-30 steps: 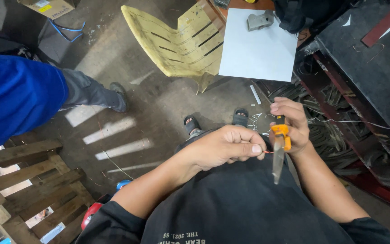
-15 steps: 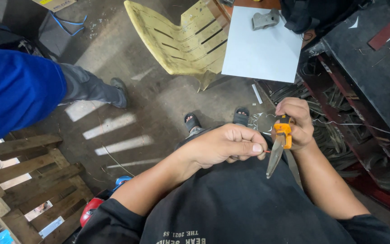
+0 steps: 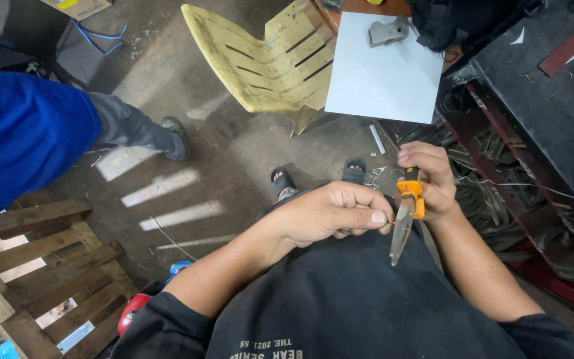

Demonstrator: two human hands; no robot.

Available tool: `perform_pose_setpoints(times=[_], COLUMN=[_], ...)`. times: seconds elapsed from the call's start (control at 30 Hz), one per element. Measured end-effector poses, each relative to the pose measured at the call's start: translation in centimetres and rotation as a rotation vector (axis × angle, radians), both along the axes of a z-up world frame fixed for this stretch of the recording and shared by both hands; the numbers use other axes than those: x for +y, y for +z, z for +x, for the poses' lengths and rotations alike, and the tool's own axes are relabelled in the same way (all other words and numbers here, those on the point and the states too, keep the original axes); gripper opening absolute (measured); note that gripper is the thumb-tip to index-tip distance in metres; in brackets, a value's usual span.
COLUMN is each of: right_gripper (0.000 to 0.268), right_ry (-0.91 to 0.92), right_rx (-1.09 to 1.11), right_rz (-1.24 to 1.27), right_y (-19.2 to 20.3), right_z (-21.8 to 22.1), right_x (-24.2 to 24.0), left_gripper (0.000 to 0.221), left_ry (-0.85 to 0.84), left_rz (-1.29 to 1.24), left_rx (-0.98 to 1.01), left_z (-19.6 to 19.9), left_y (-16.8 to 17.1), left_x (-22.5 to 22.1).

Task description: Stripping insulation from copper wires and twisting them together using pliers.

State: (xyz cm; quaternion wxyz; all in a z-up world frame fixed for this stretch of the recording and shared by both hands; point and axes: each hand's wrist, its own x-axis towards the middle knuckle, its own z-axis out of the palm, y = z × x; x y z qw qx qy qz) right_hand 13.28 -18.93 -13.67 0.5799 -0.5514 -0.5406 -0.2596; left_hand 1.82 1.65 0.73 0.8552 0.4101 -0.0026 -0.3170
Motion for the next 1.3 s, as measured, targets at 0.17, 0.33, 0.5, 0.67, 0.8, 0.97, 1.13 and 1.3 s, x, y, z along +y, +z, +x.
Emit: perform_pose_setpoints(times=[0.17, 0.33, 0.5, 0.67, 0.8, 0.97, 1.13, 1.3], right_gripper=[0.026, 0.026, 0.026, 0.028, 0.031, 0.025, 0.020, 0.030], right_ry=[-0.010, -0.023, -0.042, 0.000, 0.015, 0.067, 0.024, 0.015], right_rx=[-0.010, -0.001, 0.008, 0.046, 0.070, 0.183, 0.584, 0.763], right_rz=[0.018, 0.007, -0.004, -0.034, -0.057, -0.073, -0.129, -0.141], right_y=[-0.5, 1.2, 2.3, 2.7, 2.7, 4.2, 7.4, 10.1], right_z=[0.1, -0.5, -1.3, -1.5, -1.7, -2.5, -5.1, -6.2], right_x=[-0.2, 0.3, 0.3, 0.3, 0.1, 1.1, 1.2, 1.3], left_gripper=[0.016, 0.017, 0.017, 0.017, 0.016, 0.017, 0.015, 0.013], left_ry=[0.005, 0.001, -0.001, -0.006, 0.002, 0.098, 0.206, 0.271], left_rz=[-0.014, -0.026, -0.029, -0.031, -0.025, 0.044, 0.229, 0.421], left_rx=[0.001, 0.000, 0.002, -0.003, -0.009, -0.040, -0.190, -0.337], left_z=[-0.1, -0.2, -0.3, -0.3, -0.5, -0.6, -0.3, -0.4], left_y=[-0.2, -0.1, -0.2, 0.0, -0.1, -0.8, 0.7, 1.9], left_x=[-0.2, -0.1, -0.1, -0.1, -0.1, -0.2, 0.8, 0.9])
